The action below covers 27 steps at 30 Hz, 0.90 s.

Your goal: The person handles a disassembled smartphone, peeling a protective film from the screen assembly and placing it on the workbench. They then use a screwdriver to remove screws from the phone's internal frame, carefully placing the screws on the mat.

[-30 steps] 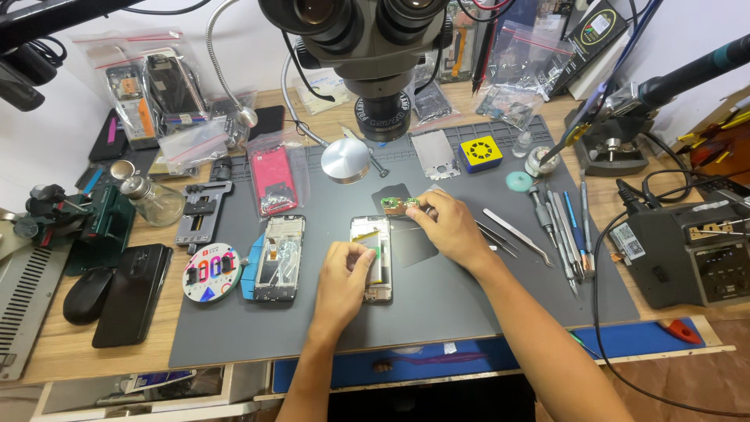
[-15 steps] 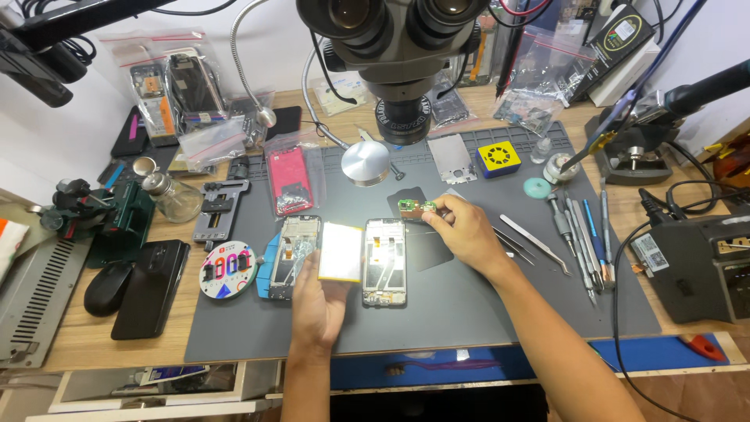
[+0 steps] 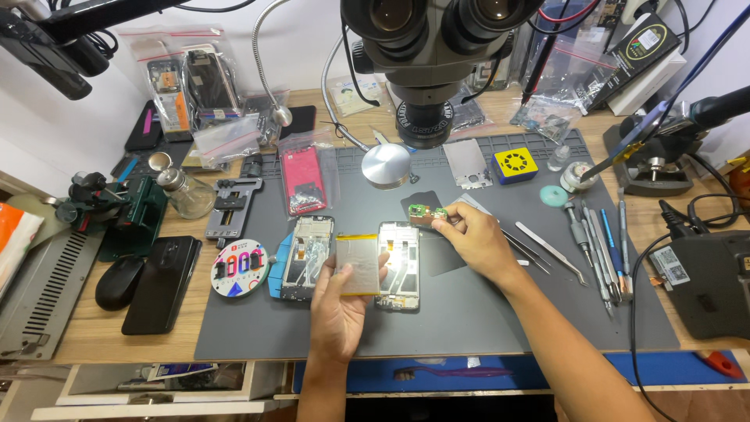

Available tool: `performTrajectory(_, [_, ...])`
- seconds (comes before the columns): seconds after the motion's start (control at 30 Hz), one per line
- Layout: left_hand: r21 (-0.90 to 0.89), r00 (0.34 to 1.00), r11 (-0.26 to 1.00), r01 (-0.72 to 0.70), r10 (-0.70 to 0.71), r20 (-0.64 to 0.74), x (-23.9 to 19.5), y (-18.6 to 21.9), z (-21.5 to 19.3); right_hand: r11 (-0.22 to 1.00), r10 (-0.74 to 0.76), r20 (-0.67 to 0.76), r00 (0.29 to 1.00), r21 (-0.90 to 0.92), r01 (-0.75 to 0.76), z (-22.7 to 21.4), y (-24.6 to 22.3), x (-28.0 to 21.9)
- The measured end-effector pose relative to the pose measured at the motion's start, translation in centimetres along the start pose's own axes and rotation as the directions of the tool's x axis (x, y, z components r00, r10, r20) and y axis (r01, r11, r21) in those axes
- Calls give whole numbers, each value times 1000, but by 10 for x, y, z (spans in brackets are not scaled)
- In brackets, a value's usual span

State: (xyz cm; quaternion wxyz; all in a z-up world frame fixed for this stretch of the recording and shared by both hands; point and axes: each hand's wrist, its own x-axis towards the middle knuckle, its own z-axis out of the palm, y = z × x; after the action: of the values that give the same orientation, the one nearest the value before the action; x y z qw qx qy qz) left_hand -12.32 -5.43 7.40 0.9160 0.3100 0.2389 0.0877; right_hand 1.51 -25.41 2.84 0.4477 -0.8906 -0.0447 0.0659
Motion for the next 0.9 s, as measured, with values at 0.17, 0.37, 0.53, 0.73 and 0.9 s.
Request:
performTrajectory(0.17, [83, 997, 994, -72, 73, -2, 18, -12, -28, 999, 2, -12, 1000, 53, -2, 1, 8, 5])
performTrajectory(0.37, [116, 993, 987, -112, 114, -6, 15, -8, -15, 999, -26, -96, 995, 23, 29, 13, 28, 16])
performTrajectory(0.53, [159, 990, 978, -132, 139, -30, 12, -10, -4, 978, -188, -136, 973, -119, 172, 19, 36, 16])
performTrajectory(0.73, [182, 990, 974, -132, 139, -27, 18, -24, -12, 900, -398, -52, 916, -216, 379, 12, 28, 6])
performTrajectory(0.9, [190, 987, 971, -146, 156, -44, 16, -27, -15, 920, -336, 195, 921, -142, 365, -12, 20, -1])
